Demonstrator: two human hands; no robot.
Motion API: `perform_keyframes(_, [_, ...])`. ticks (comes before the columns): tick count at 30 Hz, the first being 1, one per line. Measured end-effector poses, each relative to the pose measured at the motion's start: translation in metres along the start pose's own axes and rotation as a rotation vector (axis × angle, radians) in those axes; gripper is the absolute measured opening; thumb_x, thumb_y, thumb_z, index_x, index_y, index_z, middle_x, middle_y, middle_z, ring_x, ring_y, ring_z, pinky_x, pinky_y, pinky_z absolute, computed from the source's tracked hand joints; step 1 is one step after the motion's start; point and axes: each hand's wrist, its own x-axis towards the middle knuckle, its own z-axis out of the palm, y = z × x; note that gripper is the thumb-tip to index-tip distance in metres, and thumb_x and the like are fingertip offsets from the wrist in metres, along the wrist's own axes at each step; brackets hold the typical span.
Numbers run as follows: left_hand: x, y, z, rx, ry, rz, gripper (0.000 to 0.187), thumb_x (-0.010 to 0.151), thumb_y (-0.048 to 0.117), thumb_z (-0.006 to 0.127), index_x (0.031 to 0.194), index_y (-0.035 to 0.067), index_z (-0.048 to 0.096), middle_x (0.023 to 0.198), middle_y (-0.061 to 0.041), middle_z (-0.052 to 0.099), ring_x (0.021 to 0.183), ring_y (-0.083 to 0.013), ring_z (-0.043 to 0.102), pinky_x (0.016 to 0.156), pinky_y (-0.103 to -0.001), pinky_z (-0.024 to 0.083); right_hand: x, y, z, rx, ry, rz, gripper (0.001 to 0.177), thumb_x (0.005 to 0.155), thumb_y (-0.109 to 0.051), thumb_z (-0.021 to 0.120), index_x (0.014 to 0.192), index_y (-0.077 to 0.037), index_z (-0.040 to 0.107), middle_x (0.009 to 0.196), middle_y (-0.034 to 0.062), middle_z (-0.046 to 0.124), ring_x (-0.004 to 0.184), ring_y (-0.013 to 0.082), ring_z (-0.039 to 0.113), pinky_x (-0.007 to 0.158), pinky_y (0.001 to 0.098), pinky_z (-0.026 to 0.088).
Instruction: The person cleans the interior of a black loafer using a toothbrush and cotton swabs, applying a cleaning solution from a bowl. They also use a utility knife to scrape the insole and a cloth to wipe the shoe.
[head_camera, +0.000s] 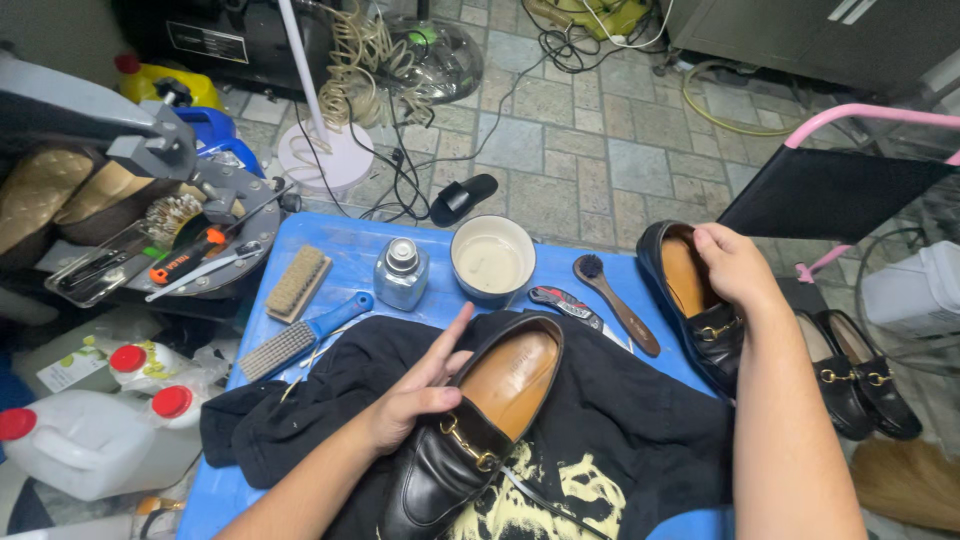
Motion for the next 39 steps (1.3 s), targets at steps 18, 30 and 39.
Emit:
perform_keyframes(18, [-0.007,0.02,-0.019,0.072,0.025,-0.257,0.083,0.093,0.045,0.059,0.16,0.005,0.031,0.153,-0.018,0.049,0.139,-0.0228,0.051,0.113,-0.033,0.038,-0.23,-0.156,0.082,-0.141,-0.454,-0.172,0.015,0.081,-0.019,0.075,0.085,-0.005,0.071,0.069,0.009,0.071,0.063,0.0199,0.07,0.061,0.0311,0.054])
perform_keyframes(30, [-0.017,-0.015,0.039,0.682,0.393,-0.203,0.098,0.086,0.048,0.07,0.161,0.009,0.019,0.142,-0.026,0.052,0.133,-0.0326,0.053,0.109,-0.037,0.04,-0.285,-0.034,0.073,-0.144,-0.383,-0.232,0.024,0.078,-0.012,0.084,0.102,-0.011,0.081,0.09,0.003,0.079,0.086,0.0137,0.077,0.077,0.0254,0.062])
perform_keyframes(39, [-0.03,0.0,0.065,0.816,0.576,-0.011,0.1,0.084,0.045,0.074,0.162,0.014,0.021,0.132,-0.025,0.055,0.123,-0.0349,0.06,0.096,-0.039,0.051,-0.276,-0.079,0.071,0.065,-0.106,-0.207,0.03,0.081,-0.001,0.071,0.111,0.003,0.075,0.092,0.011,0.079,0.082,0.0137,0.076,0.076,0.0244,0.058])
